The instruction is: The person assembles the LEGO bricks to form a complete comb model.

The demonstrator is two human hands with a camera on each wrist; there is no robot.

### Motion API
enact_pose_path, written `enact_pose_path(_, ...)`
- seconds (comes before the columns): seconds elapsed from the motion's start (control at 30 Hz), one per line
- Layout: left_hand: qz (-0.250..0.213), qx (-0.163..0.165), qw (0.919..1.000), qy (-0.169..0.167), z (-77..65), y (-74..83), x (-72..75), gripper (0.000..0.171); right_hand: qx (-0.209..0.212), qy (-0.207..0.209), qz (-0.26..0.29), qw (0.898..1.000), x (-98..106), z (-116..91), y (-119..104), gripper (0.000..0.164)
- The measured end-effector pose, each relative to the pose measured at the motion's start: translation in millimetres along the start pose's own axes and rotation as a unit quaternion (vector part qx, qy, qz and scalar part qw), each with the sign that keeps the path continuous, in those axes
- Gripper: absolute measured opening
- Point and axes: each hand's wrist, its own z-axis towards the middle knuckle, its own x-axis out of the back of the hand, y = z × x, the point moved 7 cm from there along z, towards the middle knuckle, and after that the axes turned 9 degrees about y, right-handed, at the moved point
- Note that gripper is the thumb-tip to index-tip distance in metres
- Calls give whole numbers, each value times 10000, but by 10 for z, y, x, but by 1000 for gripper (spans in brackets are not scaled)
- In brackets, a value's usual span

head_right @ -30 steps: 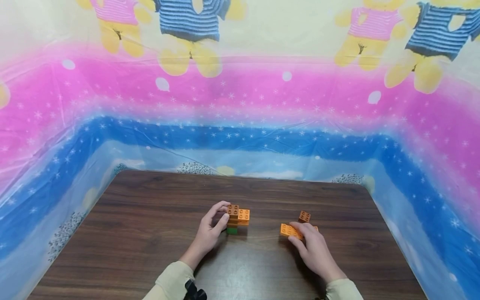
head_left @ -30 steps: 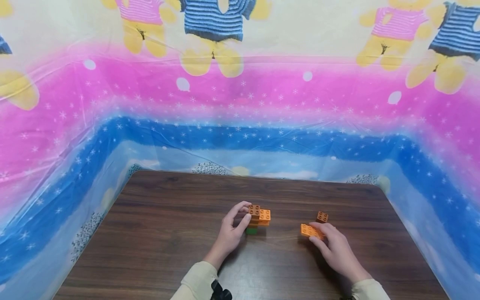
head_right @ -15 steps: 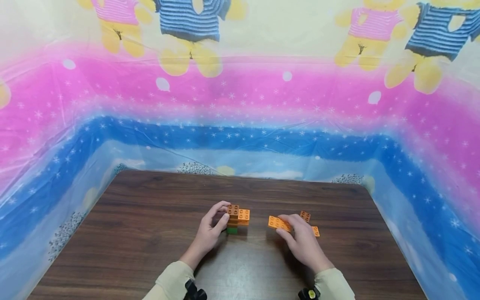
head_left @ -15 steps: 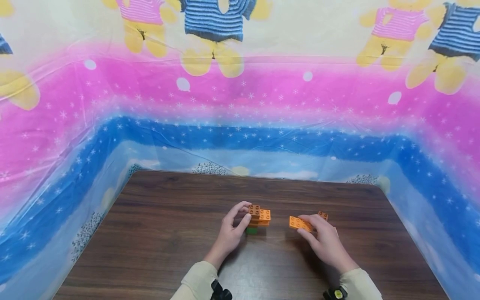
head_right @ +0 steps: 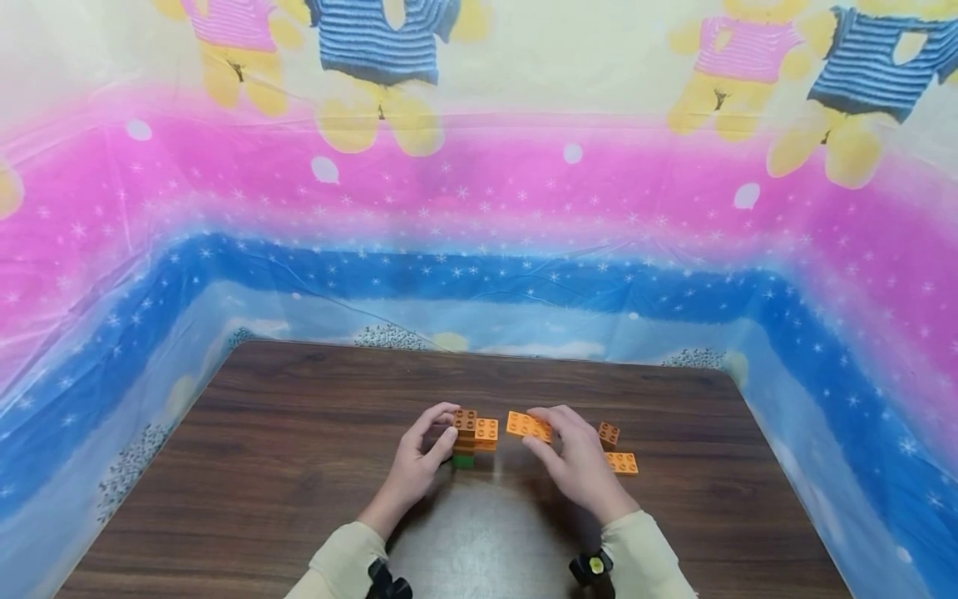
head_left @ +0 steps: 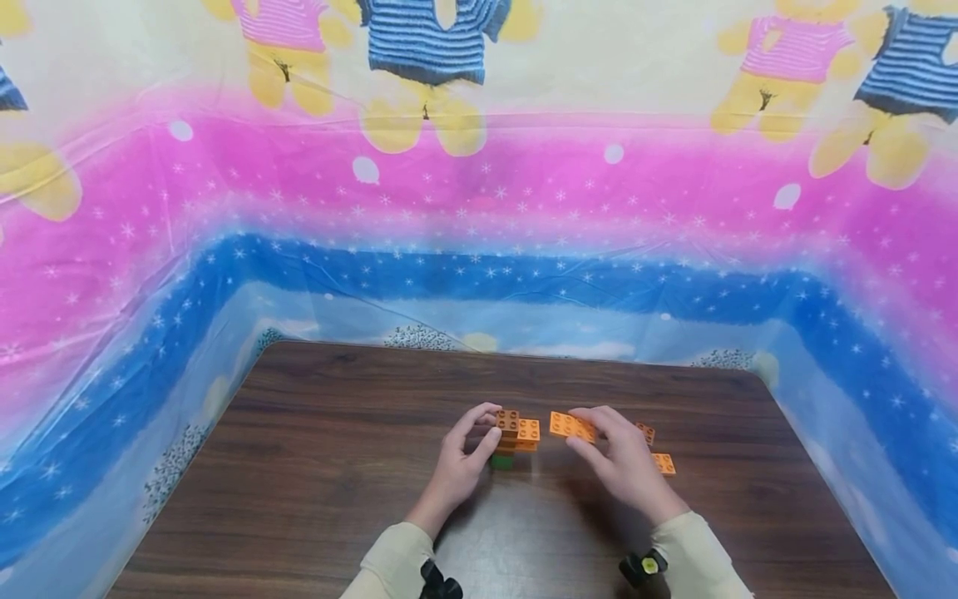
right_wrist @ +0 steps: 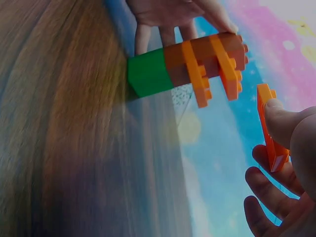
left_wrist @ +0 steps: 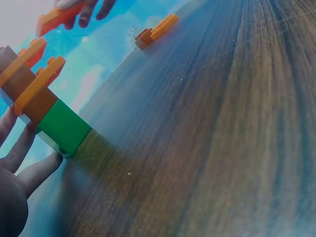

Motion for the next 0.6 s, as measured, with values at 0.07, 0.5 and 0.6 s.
enact_pose_path(0.07,-18,-18,10000,6,-2,2,2,34,105,35,49,9999,-14,23,-49,40)
enact_pose_path(0.5,-17,25,10000,59,2,10,9,33,118,-104,276,9995,-160,159,-249,39)
enact_pose_path(0.6,-25,57,10000,50,2,16,10,33,199,-122,278,9993,-189,177,-289,39)
